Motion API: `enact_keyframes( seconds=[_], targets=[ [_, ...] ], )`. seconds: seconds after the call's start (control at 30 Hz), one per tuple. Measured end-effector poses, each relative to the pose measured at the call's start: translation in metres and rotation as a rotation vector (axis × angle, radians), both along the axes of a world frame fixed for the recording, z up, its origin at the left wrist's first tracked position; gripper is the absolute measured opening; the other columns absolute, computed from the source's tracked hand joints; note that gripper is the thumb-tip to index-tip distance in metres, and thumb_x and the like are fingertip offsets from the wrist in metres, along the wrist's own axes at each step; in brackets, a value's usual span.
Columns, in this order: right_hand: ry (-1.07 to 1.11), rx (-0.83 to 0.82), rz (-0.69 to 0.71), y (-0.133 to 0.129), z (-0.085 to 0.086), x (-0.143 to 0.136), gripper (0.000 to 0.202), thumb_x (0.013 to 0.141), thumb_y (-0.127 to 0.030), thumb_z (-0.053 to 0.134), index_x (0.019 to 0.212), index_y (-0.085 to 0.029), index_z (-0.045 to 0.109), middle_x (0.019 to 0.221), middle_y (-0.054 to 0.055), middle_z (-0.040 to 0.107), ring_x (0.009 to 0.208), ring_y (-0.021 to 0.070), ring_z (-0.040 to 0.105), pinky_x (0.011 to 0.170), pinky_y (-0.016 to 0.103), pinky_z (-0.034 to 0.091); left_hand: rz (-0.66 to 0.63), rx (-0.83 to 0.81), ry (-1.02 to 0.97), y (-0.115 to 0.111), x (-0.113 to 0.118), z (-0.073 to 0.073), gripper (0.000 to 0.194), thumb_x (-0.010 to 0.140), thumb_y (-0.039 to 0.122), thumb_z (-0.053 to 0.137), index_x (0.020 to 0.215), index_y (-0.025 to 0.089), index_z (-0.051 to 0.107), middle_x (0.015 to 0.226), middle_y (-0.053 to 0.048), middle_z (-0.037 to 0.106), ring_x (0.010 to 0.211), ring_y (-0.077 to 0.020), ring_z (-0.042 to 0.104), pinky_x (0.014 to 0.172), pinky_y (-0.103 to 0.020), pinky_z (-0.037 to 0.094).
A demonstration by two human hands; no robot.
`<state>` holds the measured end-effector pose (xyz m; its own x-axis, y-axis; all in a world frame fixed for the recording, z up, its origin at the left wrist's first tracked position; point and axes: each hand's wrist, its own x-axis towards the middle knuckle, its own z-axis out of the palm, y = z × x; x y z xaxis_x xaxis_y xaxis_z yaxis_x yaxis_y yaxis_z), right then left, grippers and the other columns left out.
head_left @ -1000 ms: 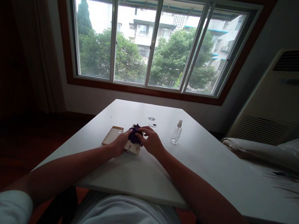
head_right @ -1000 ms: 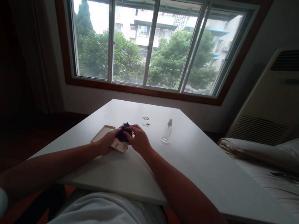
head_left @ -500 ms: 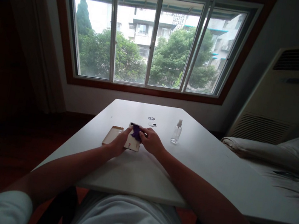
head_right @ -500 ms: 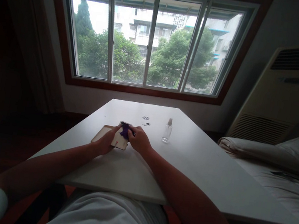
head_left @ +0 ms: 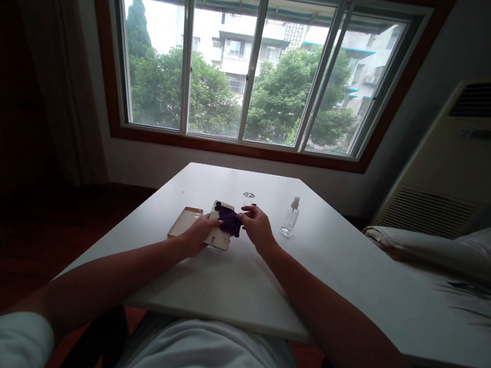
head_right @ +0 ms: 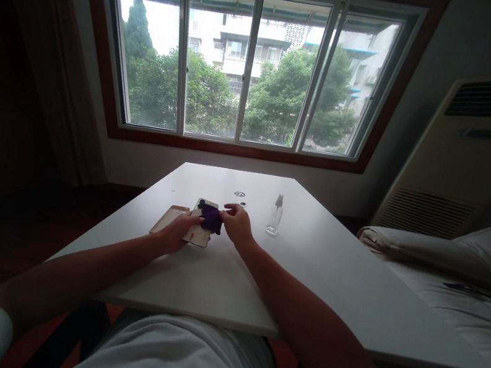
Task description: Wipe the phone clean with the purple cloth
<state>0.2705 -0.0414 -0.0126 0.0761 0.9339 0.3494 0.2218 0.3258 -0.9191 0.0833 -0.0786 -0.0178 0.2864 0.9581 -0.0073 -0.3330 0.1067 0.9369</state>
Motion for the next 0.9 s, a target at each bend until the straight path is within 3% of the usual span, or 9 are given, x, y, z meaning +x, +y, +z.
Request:
enact_keyframes(
  seconds=[0.17,0.3,0.4,0.5,0.6,0.73,0.8,0.9],
  targets=[
    [0.087,0.025,0.194,-0.005,0.004,-0.004,0.041,0.080,-0.027,0.067,0.118,-0.015,0.061,0.093,0.006,0.074,0.073,0.0152,0.067,0.064,0.027,0.056,-0.098,-0.052,-0.019,-0.002,0.000,0.002,0.043,0.088,0.028,0.066,0.127,0.010,0.059,0.105,-0.020,0.075,0.080,-0.0283,0.075,0.063,-0.033,0.057],
    [0.092,-0.028,0.354,-0.009,0.002,-0.010,0.045,0.081,-0.021,0.057,0.126,-0.018,0.058,0.112,0.008,0.074,0.073,0.0160,0.067,0.055,0.027,0.056,-0.135,0.005,0.007,-0.004,0.001,0.001,0.051,0.086,0.042,0.075,0.125,0.012,0.059,0.105,-0.020,0.074,0.076,-0.0266,0.074,0.063,-0.033,0.058],
    [0.065,0.037,0.272,-0.004,0.000,-0.007,0.041,0.080,-0.019,0.055,0.121,-0.018,0.062,0.113,0.008,0.073,0.076,0.0160,0.067,0.057,0.026,0.056,-0.108,0.042,0.038,-0.004,0.002,0.000,0.053,0.081,0.028,0.081,0.126,0.014,0.057,0.104,-0.019,0.074,0.080,-0.0271,0.074,0.066,-0.033,0.058],
    [-0.018,0.080,0.042,0.004,-0.001,0.001,0.036,0.081,-0.022,0.060,0.116,-0.015,0.066,0.113,0.010,0.072,0.086,0.0176,0.068,0.066,0.027,0.057,-0.096,0.032,0.019,-0.003,0.001,0.001,0.048,0.082,0.021,0.076,0.125,0.013,0.055,0.104,-0.020,0.075,0.081,-0.0270,0.075,0.068,-0.034,0.058],
    [-0.009,-0.087,-0.023,0.008,-0.001,0.010,0.043,0.083,-0.036,0.069,0.119,-0.013,0.065,0.117,0.016,0.070,0.092,0.0215,0.069,0.067,0.029,0.058,-0.101,0.028,-0.042,0.000,-0.001,0.001,0.045,0.084,0.020,0.073,0.124,0.012,0.055,0.105,-0.020,0.074,0.083,-0.0269,0.074,0.070,-0.034,0.058],
    [0.138,-0.406,0.240,0.007,0.000,0.013,0.051,0.085,-0.059,0.069,0.108,-0.013,0.069,0.113,0.017,0.072,0.089,0.0224,0.071,0.067,0.031,0.059,-0.070,0.006,-0.089,0.002,-0.003,0.001,0.042,0.083,0.019,0.073,0.121,0.013,0.057,0.103,-0.017,0.074,0.081,-0.0254,0.074,0.067,-0.032,0.058],
    [0.197,-0.468,0.319,0.005,0.000,0.013,0.047,0.082,-0.055,0.074,0.103,-0.013,0.071,0.108,0.016,0.074,0.082,0.0199,0.071,0.067,0.029,0.059,-0.064,0.003,-0.091,0.002,-0.003,0.001,0.040,0.082,0.019,0.072,0.119,0.013,0.058,0.103,-0.016,0.074,0.081,-0.0252,0.073,0.066,-0.032,0.058],
    [0.249,-0.452,0.278,0.005,0.002,0.012,0.040,0.077,-0.041,0.081,0.102,-0.012,0.071,0.103,0.016,0.075,0.076,0.0179,0.069,0.065,0.027,0.058,-0.098,0.024,-0.094,0.002,-0.002,0.001,0.038,0.084,0.021,0.069,0.120,0.013,0.058,0.104,-0.018,0.074,0.082,-0.0265,0.073,0.067,-0.033,0.058]
  ],
)
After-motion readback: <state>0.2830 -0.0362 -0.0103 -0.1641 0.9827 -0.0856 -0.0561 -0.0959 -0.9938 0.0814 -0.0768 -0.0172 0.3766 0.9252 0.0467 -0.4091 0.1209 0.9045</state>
